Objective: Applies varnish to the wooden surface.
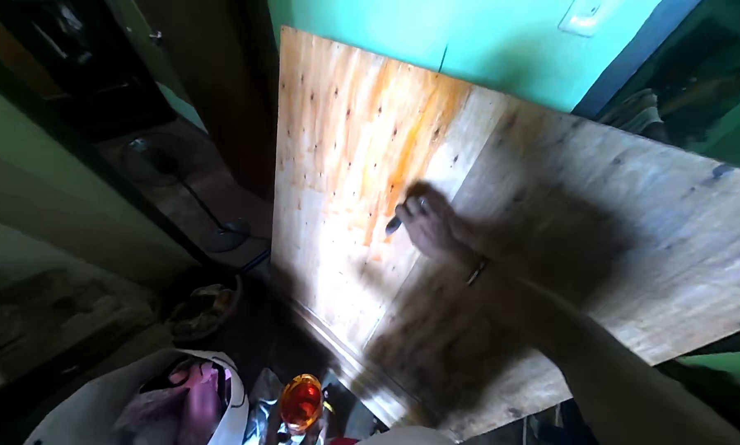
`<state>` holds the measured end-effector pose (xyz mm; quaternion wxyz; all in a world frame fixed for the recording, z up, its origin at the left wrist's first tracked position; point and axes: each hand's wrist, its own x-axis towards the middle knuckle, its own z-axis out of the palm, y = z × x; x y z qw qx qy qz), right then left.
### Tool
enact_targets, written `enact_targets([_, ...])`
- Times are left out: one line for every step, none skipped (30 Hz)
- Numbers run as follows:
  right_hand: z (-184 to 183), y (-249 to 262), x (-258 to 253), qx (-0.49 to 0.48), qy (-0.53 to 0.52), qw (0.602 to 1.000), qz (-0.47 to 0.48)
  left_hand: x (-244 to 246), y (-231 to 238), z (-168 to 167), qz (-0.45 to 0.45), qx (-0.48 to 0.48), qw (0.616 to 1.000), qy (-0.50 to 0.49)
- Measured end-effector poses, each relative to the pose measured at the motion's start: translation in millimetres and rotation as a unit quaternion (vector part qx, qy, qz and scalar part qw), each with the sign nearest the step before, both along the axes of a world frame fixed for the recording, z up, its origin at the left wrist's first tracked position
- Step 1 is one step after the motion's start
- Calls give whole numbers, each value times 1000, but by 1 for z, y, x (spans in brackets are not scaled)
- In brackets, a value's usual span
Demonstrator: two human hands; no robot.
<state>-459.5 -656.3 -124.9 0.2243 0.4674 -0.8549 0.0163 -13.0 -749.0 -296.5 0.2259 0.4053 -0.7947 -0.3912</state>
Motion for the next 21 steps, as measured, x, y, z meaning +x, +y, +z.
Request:
enact_targets([-37, -2, 10, 6, -44, 999, 10, 3, 6, 6, 5, 0, 1000, 9])
enact_targets([-68, -5, 22, 22, -91, 995, 20, 6, 13, 9, 22, -5, 1000, 10])
enact_targets([-94, -8, 35, 50, -144, 988, 20, 8, 19, 13, 49, 3, 999, -6])
enact_targets([-114, -10, 45, 81, -193, 978, 13, 9, 25, 24, 68, 55, 995, -42])
enact_targets([-124, -13, 53, 106, -233, 967, 4, 10, 27, 42, 63, 136, 986, -72])
enact_targets([-125, -17, 56, 120, -264, 957, -9, 19, 30, 30, 55, 97, 993, -47])
enact_targets([-116, -20, 56, 117, -284, 951, -23, 28, 34, 15, 47, 47, 998, -19])
enact_targets([-100, -19, 53, 91, -291, 952, -36, 35, 36, 7, 42, 21, 999, -1])
enact_targets([-79, -16, 44, 46, -279, 958, -42, 40, 39, 3, 40, 17, 999, 2])
enact_targets([-55, -12, 32, -11, -240, 970, -40, 43, 40, 2, 41, 17, 999, -1])
enact_targets([-21, -7, 18, -55, -198, 978, -41, 45, 41, 1, 41, 21, 999, -6])
enact_targets([26, 0, 9, -59, -176, 981, -57, 45, 42, 0, 40, 24, 999, -10])
enact_targets([83, 7, 6, -29, -181, 979, -90, 44, 43, 0, 38, 21, 999, -10])
enact_targets([132, 12, -2, 9, -186, 973, -133, 44, 43, 2, 33, 21, 999, -10])
enact_targets([141, 19, -29, -92, -74, 987, -108, 43, 43, 4, 30, 22, 999, -12])
enact_targets([159, 24, -48, -137, -30, 985, -102, 41, 43, 5, 26, 18, 999, -8])
enact_targets([179, 28, -56, -141, -16, 984, -110, 38, 41, 6, 21, 2, 1000, 5])
enact_targets([195, 30, -56, -134, -11, 984, -115, 34, 39, 6, 14, -23, 999, 21])
enact_targets([202, 29, -49, -132, 0, 986, -106, 30, 36, 7, 4, -50, 998, 40])
enact_targets([201, 27, -32, -141, 24, 985, -95, 25, 31, 10, -7, -59, 997, 57])
enact_targets([197, 22, -2, -143, 41, 984, -102, 18, 27, 17, -24, -58, 995, 73])
